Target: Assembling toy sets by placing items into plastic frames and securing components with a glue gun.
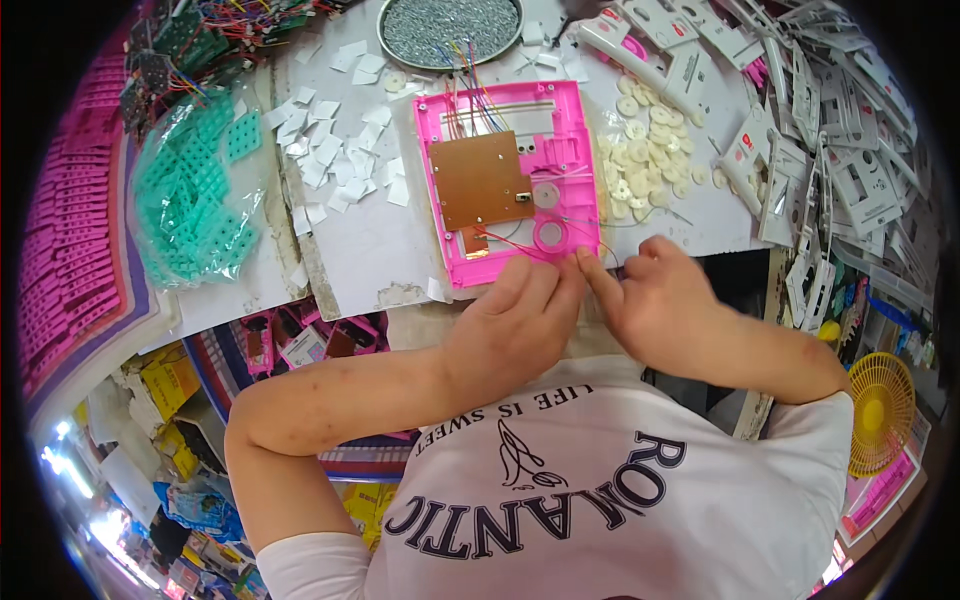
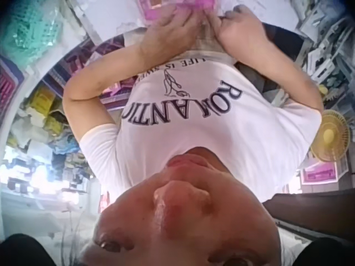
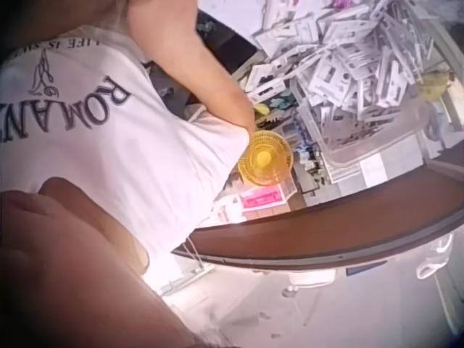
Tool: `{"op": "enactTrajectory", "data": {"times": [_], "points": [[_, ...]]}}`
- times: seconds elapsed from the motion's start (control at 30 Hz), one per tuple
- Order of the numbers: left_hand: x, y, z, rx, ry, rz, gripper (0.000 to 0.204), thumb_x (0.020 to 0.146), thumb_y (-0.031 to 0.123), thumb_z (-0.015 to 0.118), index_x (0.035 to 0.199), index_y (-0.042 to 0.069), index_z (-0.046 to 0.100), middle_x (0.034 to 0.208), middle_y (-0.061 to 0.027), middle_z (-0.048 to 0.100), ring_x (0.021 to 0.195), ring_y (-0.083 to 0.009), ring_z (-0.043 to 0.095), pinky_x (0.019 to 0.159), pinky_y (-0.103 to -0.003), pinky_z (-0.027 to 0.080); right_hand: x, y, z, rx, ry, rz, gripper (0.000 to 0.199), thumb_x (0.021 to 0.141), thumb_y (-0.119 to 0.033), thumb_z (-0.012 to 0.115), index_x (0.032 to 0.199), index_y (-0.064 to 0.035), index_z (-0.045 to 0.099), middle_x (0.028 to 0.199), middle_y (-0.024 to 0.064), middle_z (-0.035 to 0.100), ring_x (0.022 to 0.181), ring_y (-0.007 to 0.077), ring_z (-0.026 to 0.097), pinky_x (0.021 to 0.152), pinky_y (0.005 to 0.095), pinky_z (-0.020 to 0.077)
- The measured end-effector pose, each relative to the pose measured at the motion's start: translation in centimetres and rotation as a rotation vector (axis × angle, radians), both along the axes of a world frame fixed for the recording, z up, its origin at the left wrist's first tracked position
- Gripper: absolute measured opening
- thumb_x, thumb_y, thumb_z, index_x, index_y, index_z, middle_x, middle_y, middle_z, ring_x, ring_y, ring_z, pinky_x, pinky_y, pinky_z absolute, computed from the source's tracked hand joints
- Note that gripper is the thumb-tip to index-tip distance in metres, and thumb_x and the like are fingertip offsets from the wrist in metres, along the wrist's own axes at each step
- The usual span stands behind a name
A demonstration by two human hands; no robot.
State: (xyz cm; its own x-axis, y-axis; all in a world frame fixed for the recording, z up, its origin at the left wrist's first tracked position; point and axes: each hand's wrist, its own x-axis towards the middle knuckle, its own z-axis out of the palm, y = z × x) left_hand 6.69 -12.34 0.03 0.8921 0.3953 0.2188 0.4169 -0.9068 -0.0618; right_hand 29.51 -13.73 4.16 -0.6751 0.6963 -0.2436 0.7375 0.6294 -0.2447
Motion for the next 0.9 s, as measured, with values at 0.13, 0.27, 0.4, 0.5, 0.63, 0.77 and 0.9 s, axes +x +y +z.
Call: {"op": "enactTrajectory", "data": {"times": [0.13, 0.27, 0.4, 0.5, 0.63, 0.77, 0.9], "points": [[-0.8, 0.1, -0.3, -0.171, -0.028, 0.049, 0.053, 0.083, 0.026, 0.067, 0.128, -0.003, 0.064, 0.115, -0.0091, 0.061, 0.096, -0.0220, 0.058, 0.098, -0.047, 0.040, -2.3, 8.8, 0.5, 0.087, 0.560, -0.319, 0.016, 0.080, -0.024, 0.071, 0.080, -0.0081, 0.071, 0.070, 0.0107, 0.067, 0.075, 0.0323, 0.063, 0.071, 0.0427, 0.0434], [-0.7, 0.4, 0.8, -0.471, -0.042, 0.087, 0.061, 0.082, 0.030, 0.075, 0.134, 0.001, 0.060, 0.115, -0.0094, 0.060, 0.104, -0.0237, 0.059, 0.099, -0.053, 0.038, -5.4, 13.4, -3.3, 0.415, 0.420, -0.362, 0.020, 0.078, -0.028, 0.073, 0.079, -0.0083, 0.072, 0.074, 0.0095, 0.069, 0.079, 0.0313, 0.065, 0.076, 0.0461, 0.0433], [-2.2, 3.6, 1.5, -0.727, -0.315, 0.088, 0.043, 0.080, 0.018, 0.077, 0.120, 0.004, 0.064, 0.109, -0.0114, 0.063, 0.096, -0.0238, 0.062, 0.089, -0.046, 0.045, -6.0, 14.4, -3.9, 0.232, 0.316, -0.450, 0.020, 0.079, -0.028, 0.073, 0.078, -0.0078, 0.072, 0.077, 0.0090, 0.072, 0.082, 0.0302, 0.065, 0.081, 0.0470, 0.0425], [-3.3, 8.0, 0.5, -0.705, -0.510, 0.274, 0.030, 0.080, 0.012, 0.076, 0.107, 0.004, 0.065, 0.102, -0.0137, 0.065, 0.086, -0.0245, 0.064, 0.075, -0.038, 0.050, -6.0, 13.9, -5.0, 0.289, 0.381, -0.477, 0.020, 0.077, -0.027, 0.072, 0.075, -0.0080, 0.071, 0.073, 0.0100, 0.069, 0.081, 0.0312, 0.065, 0.079, 0.0488, 0.0424], [-2.3, 14.1, -0.8, -0.437, -0.693, 0.578, 0.026, 0.079, 0.018, 0.076, 0.098, 0.004, 0.068, 0.104, -0.0115, 0.066, 0.096, -0.0309, 0.064, 0.080, -0.044, 0.046, -6.7, 14.1, -5.4, 0.345, 0.338, -0.496, 0.021, 0.078, -0.028, 0.072, 0.078, -0.0071, 0.072, 0.072, 0.0105, 0.069, 0.079, 0.0320, 0.064, 0.082, 0.0483, 0.0437], [-2.0, 15.5, -2.9, -0.505, -0.660, 0.564, 0.029, 0.079, 0.017, 0.078, 0.103, 0.002, 0.068, 0.100, -0.0115, 0.066, 0.087, -0.0263, 0.063, 0.076, -0.039, 0.049, -6.5, 13.8, -5.1, 0.225, 0.521, -0.592, 0.017, 0.078, -0.024, 0.071, 0.079, -0.0065, 0.071, 0.070, 0.0098, 0.068, 0.074, 0.0301, 0.063, 0.082, 0.0464, 0.0446], [-1.9, 15.5, -3.4, -0.493, -0.683, 0.556, 0.030, 0.079, 0.015, 0.079, 0.104, 0.003, 0.068, 0.097, -0.0112, 0.065, 0.080, -0.0237, 0.063, 0.072, -0.035, 0.051, -6.2, 12.8, -5.4, -0.102, 1.019, -0.833, 0.008, 0.078, -0.013, 0.069, 0.080, -0.0062, 0.068, 0.066, 0.0062, 0.064, 0.073, 0.0233, 0.060, 0.088, 0.0474, 0.0444]]}}
